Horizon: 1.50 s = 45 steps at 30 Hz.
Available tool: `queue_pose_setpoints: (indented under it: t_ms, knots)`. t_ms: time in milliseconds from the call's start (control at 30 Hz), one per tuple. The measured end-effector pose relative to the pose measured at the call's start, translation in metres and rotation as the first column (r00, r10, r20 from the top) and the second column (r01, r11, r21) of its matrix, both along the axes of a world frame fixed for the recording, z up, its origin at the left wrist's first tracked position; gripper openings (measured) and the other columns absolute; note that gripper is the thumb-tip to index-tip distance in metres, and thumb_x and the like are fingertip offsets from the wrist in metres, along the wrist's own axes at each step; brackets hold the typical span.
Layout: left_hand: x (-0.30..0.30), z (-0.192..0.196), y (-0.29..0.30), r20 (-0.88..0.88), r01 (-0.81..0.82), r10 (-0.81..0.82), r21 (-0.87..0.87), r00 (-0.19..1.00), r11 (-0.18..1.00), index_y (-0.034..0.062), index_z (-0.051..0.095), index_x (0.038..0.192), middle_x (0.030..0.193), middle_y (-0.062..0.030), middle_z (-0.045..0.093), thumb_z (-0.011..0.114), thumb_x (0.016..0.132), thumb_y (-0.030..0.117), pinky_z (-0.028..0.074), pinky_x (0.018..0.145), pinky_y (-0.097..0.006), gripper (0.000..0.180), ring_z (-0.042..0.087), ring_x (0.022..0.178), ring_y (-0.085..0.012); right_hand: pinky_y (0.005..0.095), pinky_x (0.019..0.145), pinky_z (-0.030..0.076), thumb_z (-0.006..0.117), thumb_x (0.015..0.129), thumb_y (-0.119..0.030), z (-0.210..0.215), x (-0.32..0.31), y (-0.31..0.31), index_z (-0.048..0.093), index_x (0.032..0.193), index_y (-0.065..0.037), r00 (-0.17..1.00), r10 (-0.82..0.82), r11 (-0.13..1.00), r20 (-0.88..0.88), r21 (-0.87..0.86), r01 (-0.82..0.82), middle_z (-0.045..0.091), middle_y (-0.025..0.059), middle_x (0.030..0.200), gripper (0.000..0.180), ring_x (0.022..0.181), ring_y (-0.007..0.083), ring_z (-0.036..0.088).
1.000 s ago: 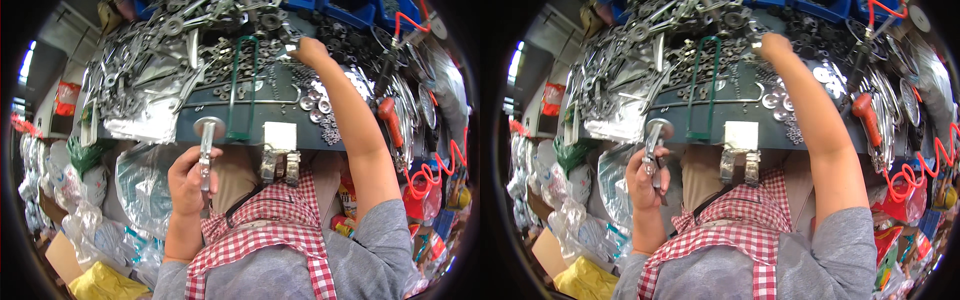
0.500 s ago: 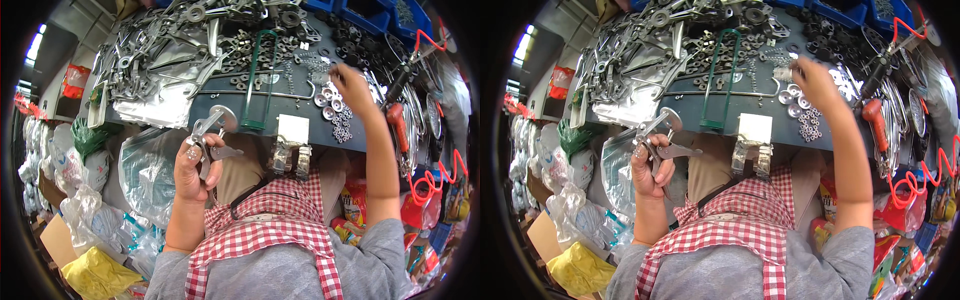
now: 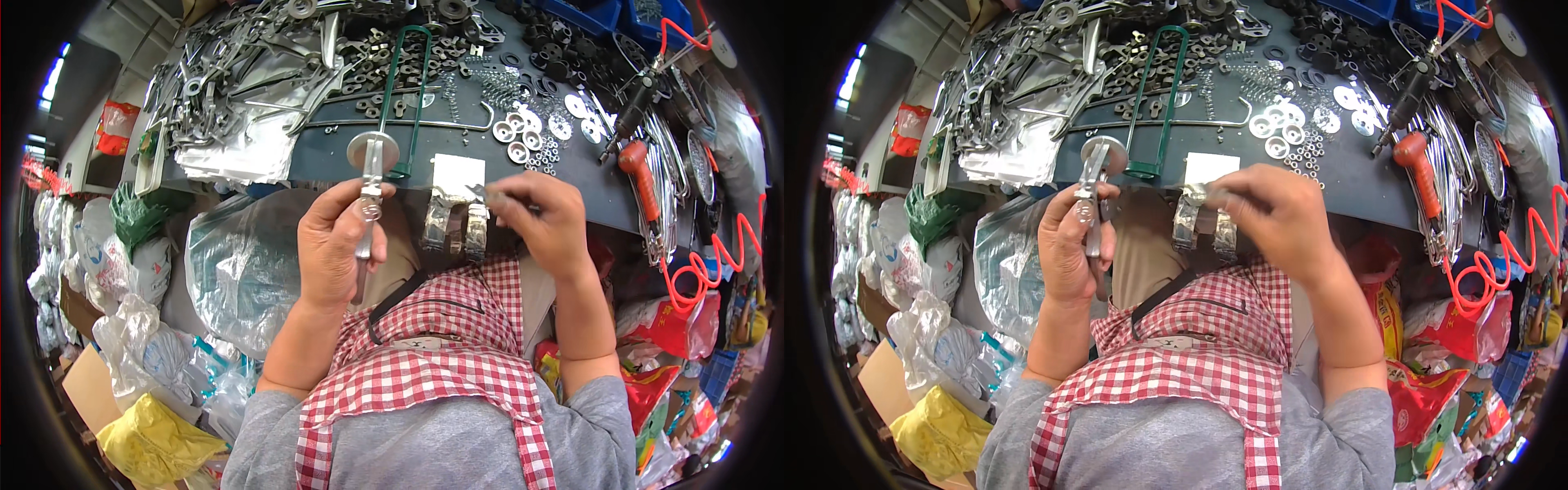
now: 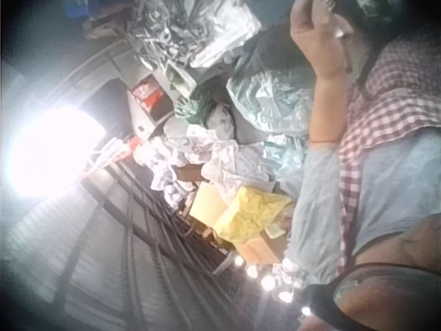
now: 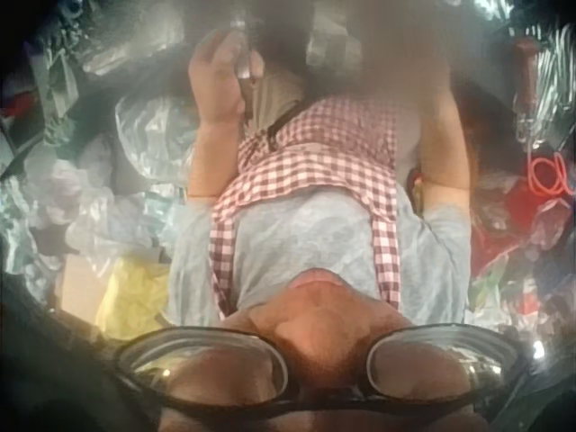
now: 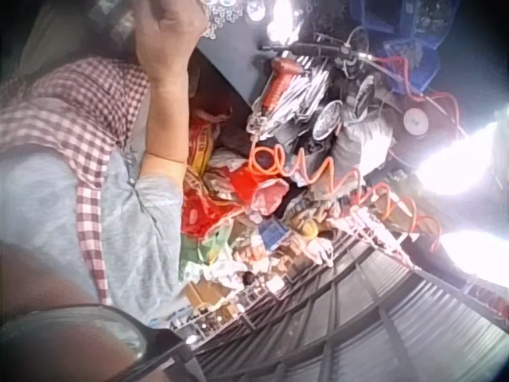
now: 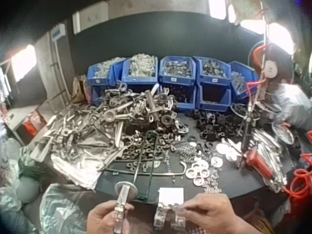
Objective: The person assembles mechanical components by hand, securing washers and screws into a metal arm using a manual jig and an air drill.
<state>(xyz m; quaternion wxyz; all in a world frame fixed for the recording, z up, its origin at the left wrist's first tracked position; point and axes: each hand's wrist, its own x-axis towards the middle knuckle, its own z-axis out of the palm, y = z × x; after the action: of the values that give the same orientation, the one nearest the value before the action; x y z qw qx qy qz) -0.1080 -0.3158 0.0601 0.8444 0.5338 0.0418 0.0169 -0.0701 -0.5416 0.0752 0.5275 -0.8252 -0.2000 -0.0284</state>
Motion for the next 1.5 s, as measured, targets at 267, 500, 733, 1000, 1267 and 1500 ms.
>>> queue_pose_setpoints:
  t_ms: [267,500,733,1000,1267,1500]
  knots:
    - [-0.008,0.003,-0.016,0.227,-0.159,0.132,0.104,0.965,0.982,-0.0021,0.055,0.1,0.09,-0.0074,0.056,0.055,0.082,0.005,0.037,0.038,-0.017,0.019,0.052,0.049,-0.0062,0.0324,0.069,0.054,0.064,0.066,-0.008,0.022,-0.03,0.045,0.062,0.087,-0.003,0.672,0.233,0.958,0.703,-0.047,-0.284,0.063,0.0121,0.088,0.021,0.083,0.0267,0.064]
    - [-0.013,0.002,-0.005,0.298,-0.149,0.108,0.119,0.949,0.982,-0.0032,0.055,0.101,0.095,-0.0058,0.056,0.056,0.086,0.014,0.043,0.056,-0.017,0.023,0.052,0.071,-0.0049,0.0331,0.07,0.055,0.064,0.069,-0.01,0.022,-0.025,0.07,0.062,0.086,-0.003,0.635,0.304,0.928,0.71,-0.069,-0.367,0.064,0.0119,0.086,0.019,0.086,0.0261,0.063]
    - [-0.022,-0.001,0.009,0.158,-0.139,0.129,0.051,0.979,0.989,-0.0016,0.054,0.104,0.096,-0.0116,0.061,0.046,0.091,0.018,0.046,0.074,-0.023,0.025,0.058,0.084,-0.0134,0.0324,0.073,0.054,0.061,0.072,-0.012,0.005,-0.009,0.096,0.062,0.085,-0.001,0.478,0.352,0.918,0.805,-0.197,-0.343,0.064,0.0119,0.088,0.017,0.087,0.0259,0.063]
    - [-0.021,-0.024,0.031,-0.245,-0.146,0.074,-0.293,0.967,0.945,0.0072,0.052,0.108,0.076,0.0004,0.055,0.043,0.092,0.022,0.04,0.04,-0.018,0.023,0.052,0.057,-0.006,0.0302,0.076,0.052,0.058,0.068,-0.015,-0.039,0.025,0.132,0.06,0.09,-0.003,0.459,0.386,0.913,0.8,-0.26,-0.314,0.061,0.009,0.096,0.025,0.093,0.0241,0.061]
    - [-0.045,-0.038,0.062,-0.208,0.036,-0.118,-0.359,0.971,0.933,0.003,0.034,0.127,0.094,-0.0074,0.051,0.057,0.081,0.016,0.047,0.057,-0.025,0.053,0.056,0.071,-0.016,0.0354,0.079,0.051,0.059,0.069,-0.013,-0.032,0.033,0.138,0.063,0.086,-0.001,0.408,0.648,0.738,0.643,-0.398,-0.545,0.062,0.0123,0.096,0.021,0.092,0.0264,0.061]
    - [-0.047,-0.041,0.087,-0.125,0.031,-0.083,-0.367,0.989,0.93,-0.001,0.032,0.128,0.121,-0.0164,0.044,0.054,0.082,0.009,0.051,0.06,-0.026,0.052,0.058,0.076,-0.0188,0.0339,0.075,0.046,0.065,0.069,-0.015,-0.034,0.165,0.134,0.067,0.08,-0.009,0.757,0.496,0.658,0.426,-0.753,-0.008,0.061,0.0047,0.088,0.012,0.088,0.0244,0.054]
